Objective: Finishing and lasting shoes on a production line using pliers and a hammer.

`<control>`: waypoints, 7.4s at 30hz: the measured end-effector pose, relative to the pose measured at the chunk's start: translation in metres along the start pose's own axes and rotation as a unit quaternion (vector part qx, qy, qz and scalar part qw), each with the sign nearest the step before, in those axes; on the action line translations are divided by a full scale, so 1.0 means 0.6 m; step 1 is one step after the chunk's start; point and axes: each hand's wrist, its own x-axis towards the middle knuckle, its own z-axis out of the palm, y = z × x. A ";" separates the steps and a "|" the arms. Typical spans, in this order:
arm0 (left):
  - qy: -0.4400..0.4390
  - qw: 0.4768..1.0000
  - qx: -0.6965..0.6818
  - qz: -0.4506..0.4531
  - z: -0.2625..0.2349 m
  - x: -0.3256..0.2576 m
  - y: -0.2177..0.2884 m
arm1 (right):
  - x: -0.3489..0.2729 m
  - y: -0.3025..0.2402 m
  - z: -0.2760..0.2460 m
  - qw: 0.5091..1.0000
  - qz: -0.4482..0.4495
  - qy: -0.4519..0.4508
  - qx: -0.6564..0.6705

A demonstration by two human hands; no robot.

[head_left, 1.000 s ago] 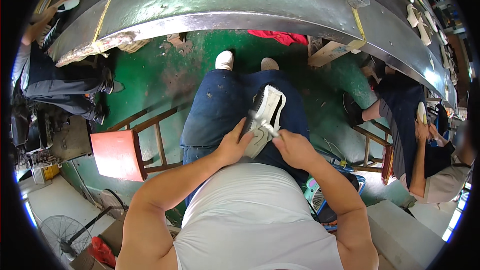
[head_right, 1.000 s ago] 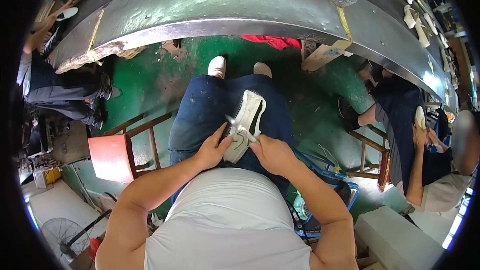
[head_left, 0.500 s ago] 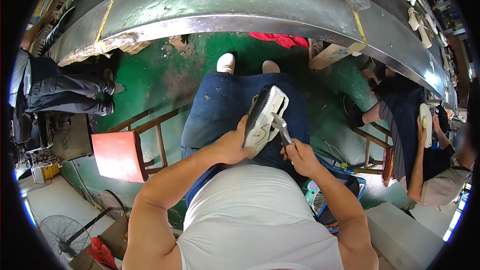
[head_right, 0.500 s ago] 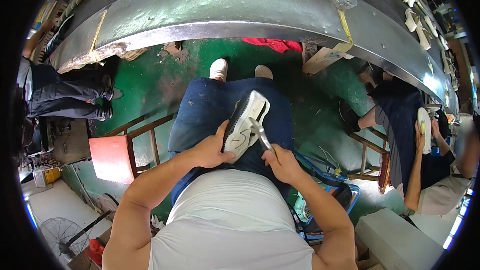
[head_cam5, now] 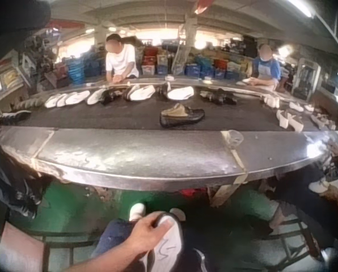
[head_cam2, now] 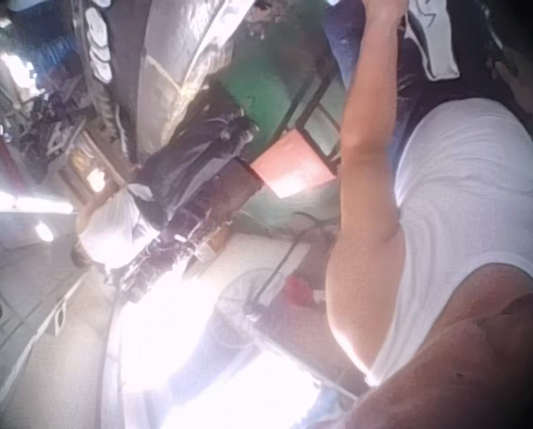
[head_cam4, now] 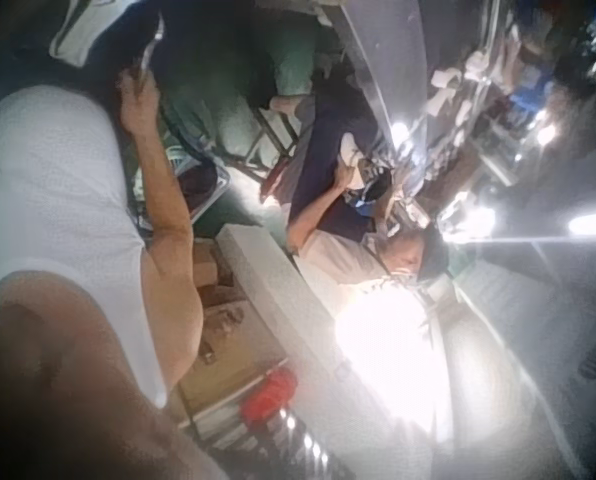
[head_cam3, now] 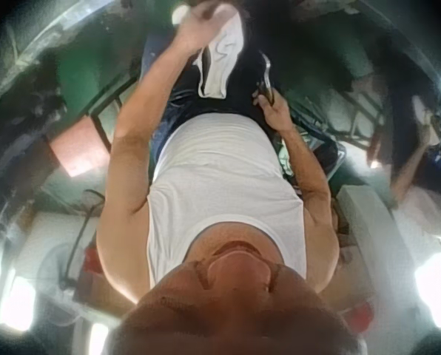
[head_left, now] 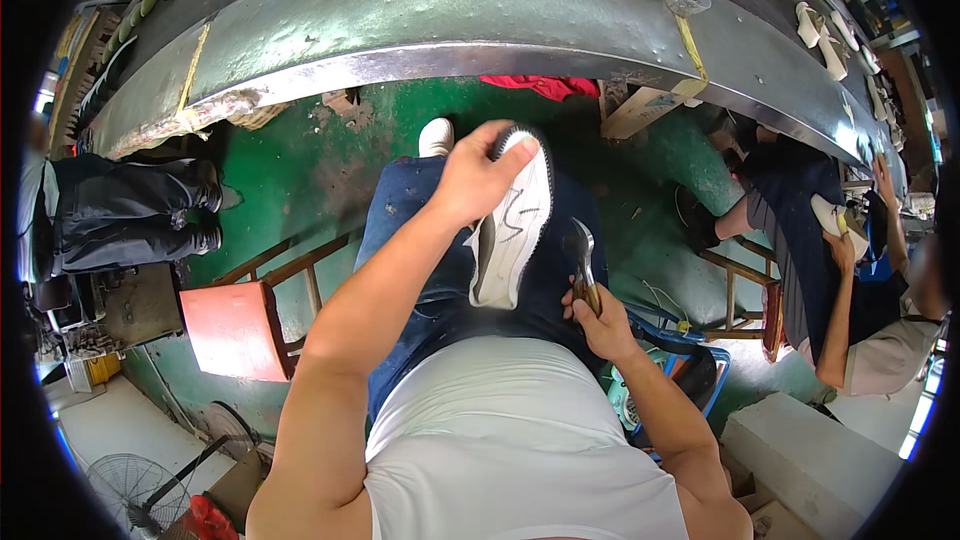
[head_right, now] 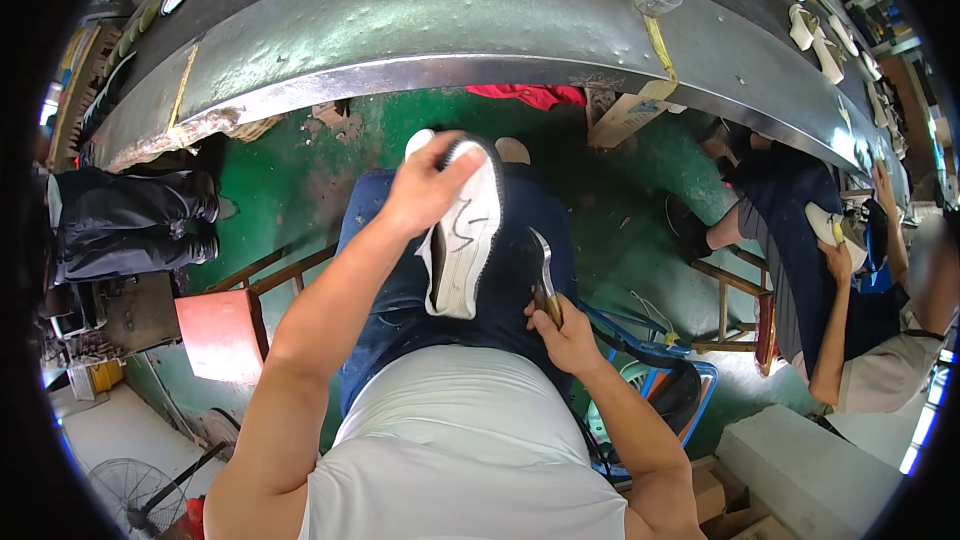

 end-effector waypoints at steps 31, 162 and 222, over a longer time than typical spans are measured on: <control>0.041 0.913 -0.256 -0.315 0.016 -0.086 -0.207 | 0.185 -0.247 -0.008 0.809 0.045 -0.286 -0.512; -0.193 0.961 -0.069 -0.186 -0.002 -0.191 -0.184 | 0.108 -0.129 -0.112 0.823 0.321 -0.454 -0.120; -0.137 0.807 -0.567 -0.092 -0.051 -0.025 0.153 | 0.012 -0.104 -0.004 0.834 -0.024 -0.134 -0.535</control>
